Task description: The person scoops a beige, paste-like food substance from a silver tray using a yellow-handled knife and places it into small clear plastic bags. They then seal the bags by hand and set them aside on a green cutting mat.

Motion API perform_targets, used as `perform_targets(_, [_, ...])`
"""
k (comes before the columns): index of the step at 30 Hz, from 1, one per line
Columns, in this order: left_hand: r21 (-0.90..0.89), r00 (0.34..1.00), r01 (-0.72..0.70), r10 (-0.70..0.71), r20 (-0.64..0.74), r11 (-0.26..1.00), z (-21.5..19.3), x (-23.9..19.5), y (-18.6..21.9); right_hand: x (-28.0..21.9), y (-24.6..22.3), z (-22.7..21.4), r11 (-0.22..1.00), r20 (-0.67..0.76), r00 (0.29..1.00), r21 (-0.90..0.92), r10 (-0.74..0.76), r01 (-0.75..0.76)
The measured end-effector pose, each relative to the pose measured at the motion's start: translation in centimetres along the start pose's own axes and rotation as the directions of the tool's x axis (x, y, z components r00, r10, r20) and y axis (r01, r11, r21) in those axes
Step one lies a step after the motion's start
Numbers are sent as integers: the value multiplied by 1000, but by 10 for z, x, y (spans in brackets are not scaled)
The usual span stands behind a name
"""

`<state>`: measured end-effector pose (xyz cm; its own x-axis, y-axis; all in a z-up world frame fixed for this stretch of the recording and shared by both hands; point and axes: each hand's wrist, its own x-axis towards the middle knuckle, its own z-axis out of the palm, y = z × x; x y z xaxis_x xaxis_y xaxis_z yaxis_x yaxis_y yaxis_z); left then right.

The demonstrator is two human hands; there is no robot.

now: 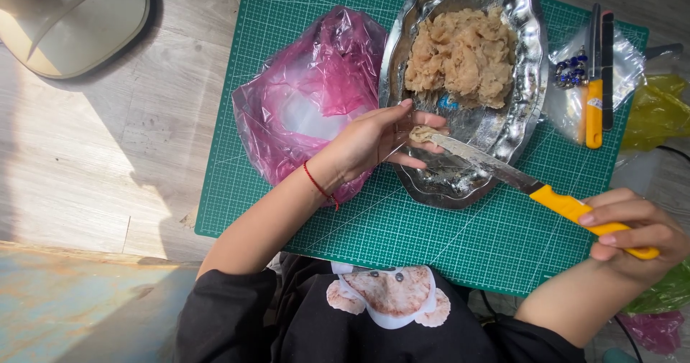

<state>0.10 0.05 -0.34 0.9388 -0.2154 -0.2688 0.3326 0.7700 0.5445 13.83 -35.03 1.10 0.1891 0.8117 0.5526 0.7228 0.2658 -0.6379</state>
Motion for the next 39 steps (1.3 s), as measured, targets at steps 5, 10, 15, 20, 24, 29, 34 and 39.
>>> perform_targets(5, [28,999,-3,5,-51,1000,3,-1,2,0,-7,-3,999,9,999,-39,35,-34])
perform_targets(10, [49,999,-19,21,-47,999,2,-1,3,-89,37,-23,997,-249,967,-46,52,-65])
perform_targets(15, [61,991,-94,88,98,994,-3,-1,3,-104,52,-18,792,-857,48,451,513,-412])
perform_targets(20, [-13,959,-130,129,251,991,-5,-4,6,29,9,22,578,-636,155,538,756,-613])
perform_targets(24, [66,914,-210,172,366,975,-13,0,-3,61,8,43,436,-554,74,559,829,-705])
perform_targets(29, [268,961,-256,213,178,929,0,-5,1,51,31,49,394,-368,196,603,909,-694])
perform_targets(34, [293,961,-271,275,30,917,0,-2,-2,28,57,53,519,-526,259,437,810,-734])
perform_targets(39, [418,948,-271,316,-42,867,7,-5,0,21,53,50,543,-601,398,73,693,-836])
